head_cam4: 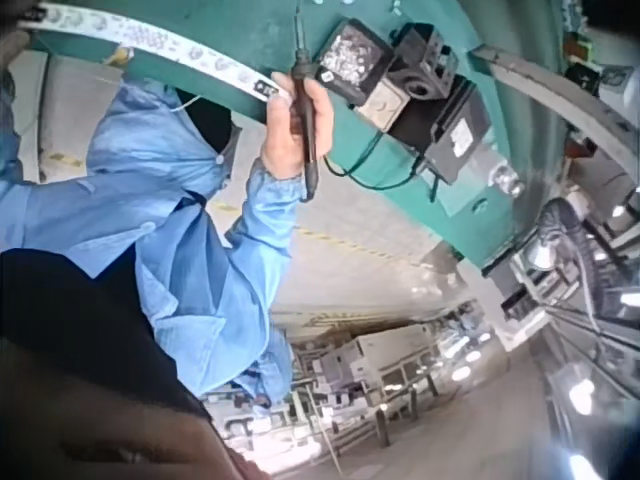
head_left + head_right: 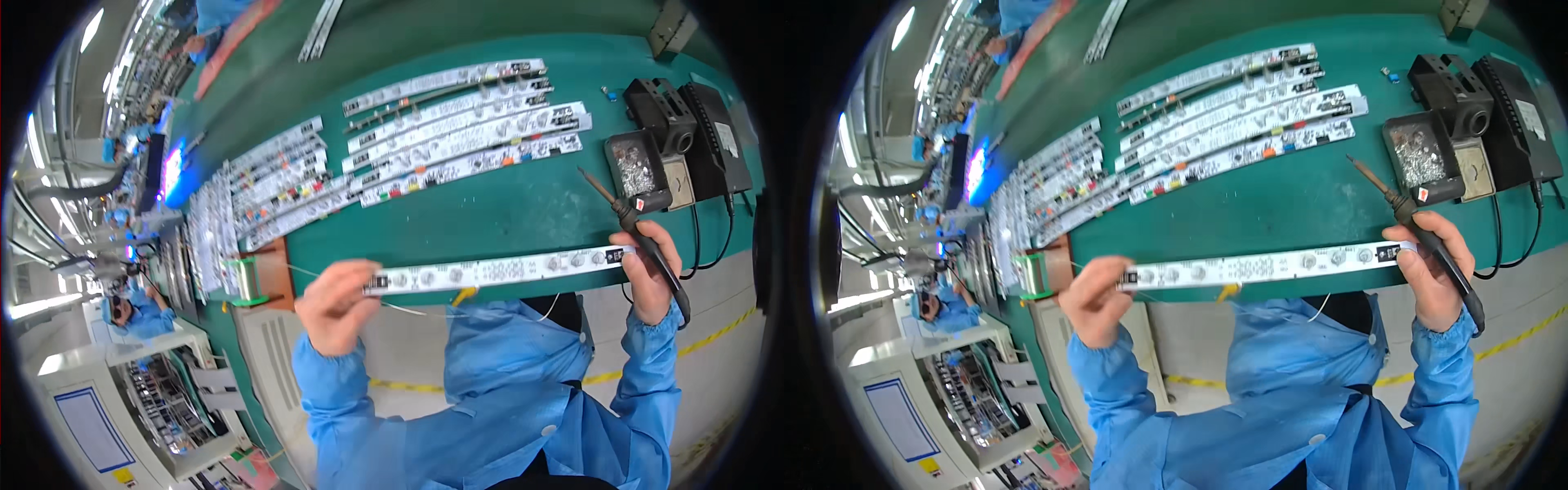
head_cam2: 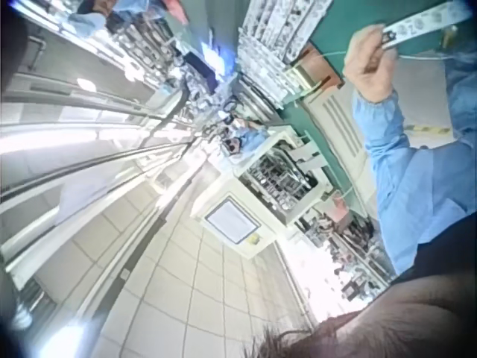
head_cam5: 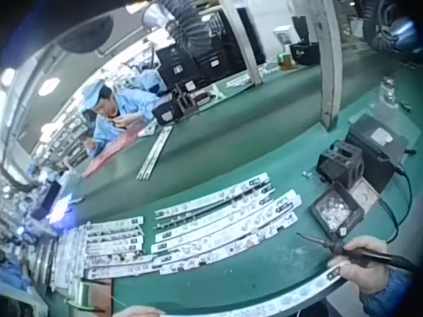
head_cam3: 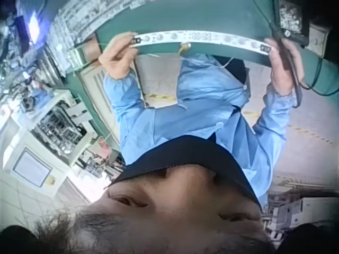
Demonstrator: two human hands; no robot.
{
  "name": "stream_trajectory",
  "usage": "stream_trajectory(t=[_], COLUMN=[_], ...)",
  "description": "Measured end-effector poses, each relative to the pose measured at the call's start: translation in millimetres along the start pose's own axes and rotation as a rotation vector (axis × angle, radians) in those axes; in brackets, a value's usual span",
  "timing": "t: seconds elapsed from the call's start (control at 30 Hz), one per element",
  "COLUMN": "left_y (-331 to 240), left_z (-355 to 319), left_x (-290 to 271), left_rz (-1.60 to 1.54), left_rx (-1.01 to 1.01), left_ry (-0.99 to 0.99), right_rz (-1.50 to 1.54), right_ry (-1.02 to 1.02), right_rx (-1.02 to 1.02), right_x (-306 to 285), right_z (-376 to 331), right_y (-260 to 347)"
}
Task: Manually soldering components or wires onto flexible LED strip circuit boards at an assembly station.
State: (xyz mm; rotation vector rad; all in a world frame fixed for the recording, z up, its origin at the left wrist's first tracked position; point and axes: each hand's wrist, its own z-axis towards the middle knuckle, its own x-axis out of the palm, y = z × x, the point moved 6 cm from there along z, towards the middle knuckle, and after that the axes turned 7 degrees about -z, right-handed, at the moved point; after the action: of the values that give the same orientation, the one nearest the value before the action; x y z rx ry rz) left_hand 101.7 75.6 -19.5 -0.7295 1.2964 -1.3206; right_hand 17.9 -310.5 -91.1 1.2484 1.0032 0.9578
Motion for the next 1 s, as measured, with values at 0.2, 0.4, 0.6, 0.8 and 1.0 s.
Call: stream_trajectory(t=[0.2,0.4,0.6,0.8,1.0], left_y=[8.9,83.0,17.3,22.9,-29.3], left_z=[65.8,212.6,161.0,134.9,116.8], left_x=[-28.5,-48.5,69.8,82.7,72.1], left_rz=[-0.022,-0.314,0.631,0.795,0.727], left_rx=[-0.269,-0.505,0.22,0.481,0.561], left_ry=[-0.163,-0.3,0.228,0.253,0.209], right_rz=[0.044,0.021,-0.02,-0.044,-0.109], right_ry=[-0.137,-0.135,-0.159,-0.137,-0.219], right_rx=[-0.219,-0.24,-0.219,-0.247,-0.35], right_x=[-3.7,4.5,1.1,5.4,1.5], right_z=[0.7,3.3,0.3,3.5,-2.9], right_y=[6.7,5.7,2.7,6.5,4.7])
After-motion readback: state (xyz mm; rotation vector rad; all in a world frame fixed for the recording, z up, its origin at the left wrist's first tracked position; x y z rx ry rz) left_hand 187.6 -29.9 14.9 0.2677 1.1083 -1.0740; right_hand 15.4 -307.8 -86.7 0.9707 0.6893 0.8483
